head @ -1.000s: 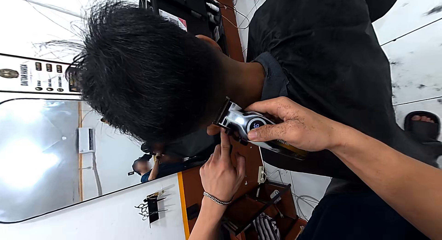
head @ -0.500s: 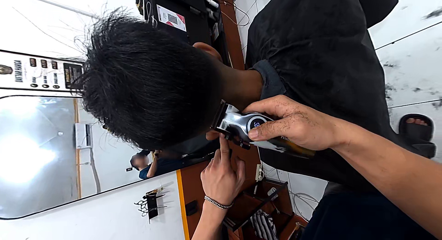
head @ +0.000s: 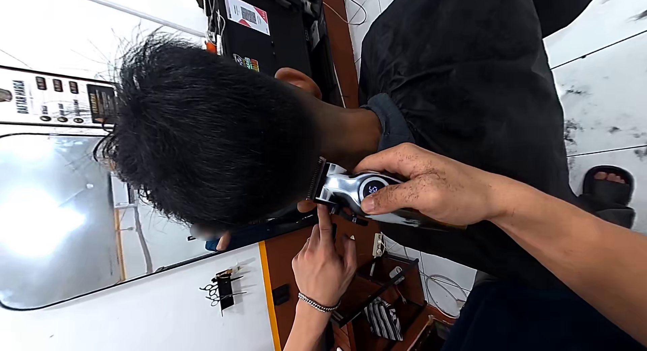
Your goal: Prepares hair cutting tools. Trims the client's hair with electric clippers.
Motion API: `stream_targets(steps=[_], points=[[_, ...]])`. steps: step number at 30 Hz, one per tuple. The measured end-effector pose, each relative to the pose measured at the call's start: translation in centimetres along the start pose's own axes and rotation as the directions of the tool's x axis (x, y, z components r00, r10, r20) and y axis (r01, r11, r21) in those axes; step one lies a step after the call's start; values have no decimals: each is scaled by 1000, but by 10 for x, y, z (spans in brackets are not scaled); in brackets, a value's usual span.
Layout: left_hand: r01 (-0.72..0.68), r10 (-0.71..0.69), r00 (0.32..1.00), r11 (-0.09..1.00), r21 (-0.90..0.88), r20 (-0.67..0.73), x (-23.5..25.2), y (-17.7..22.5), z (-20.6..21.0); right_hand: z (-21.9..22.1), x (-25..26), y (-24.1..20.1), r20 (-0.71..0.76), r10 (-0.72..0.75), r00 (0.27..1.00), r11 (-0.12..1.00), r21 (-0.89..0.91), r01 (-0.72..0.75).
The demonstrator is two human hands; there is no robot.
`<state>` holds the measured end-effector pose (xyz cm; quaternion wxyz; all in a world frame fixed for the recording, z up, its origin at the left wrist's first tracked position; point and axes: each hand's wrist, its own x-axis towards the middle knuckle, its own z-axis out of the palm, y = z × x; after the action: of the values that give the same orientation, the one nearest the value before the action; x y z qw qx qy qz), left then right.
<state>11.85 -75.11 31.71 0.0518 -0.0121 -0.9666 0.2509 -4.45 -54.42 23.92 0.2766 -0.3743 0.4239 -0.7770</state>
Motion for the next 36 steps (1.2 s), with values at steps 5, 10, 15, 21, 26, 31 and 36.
stream_targets(steps=[5, 10, 15, 21, 26, 31, 36], points=[[7, -7, 1000, 1000, -5, 5, 0, 2, -1, -4, 0, -3, 2, 51, 999, 998, -41, -51], [21, -20, 1000, 1000, -6, 12, -1, 3, -3, -7, 0, -2, 4, 86, 996, 994, -72, -86], [24, -24, 1000, 1000, 0, 12, -1, 3, -2, -7, -1, -7, 26, 82, 996, 993, -90, -80], [21, -21, 1000, 1000, 3, 12, -1, 3, -3, -9, 1, -8, 23, 87, 996, 992, -91, -84], [27, -27, 1000, 1000, 6, 14, -2, 5, -4, -10, 2, -9, 28, 86, 996, 991, -103, -83], [32, -32, 999, 999, 0, 20, -2, 6, -6, -13, 0, -6, 33, 119, 992, 986, -120, -115], [40, -40, 999, 999, 9, 24, -3, 7, -7, -15, 0, -9, 55, 128, 990, 982, -147, -118]])
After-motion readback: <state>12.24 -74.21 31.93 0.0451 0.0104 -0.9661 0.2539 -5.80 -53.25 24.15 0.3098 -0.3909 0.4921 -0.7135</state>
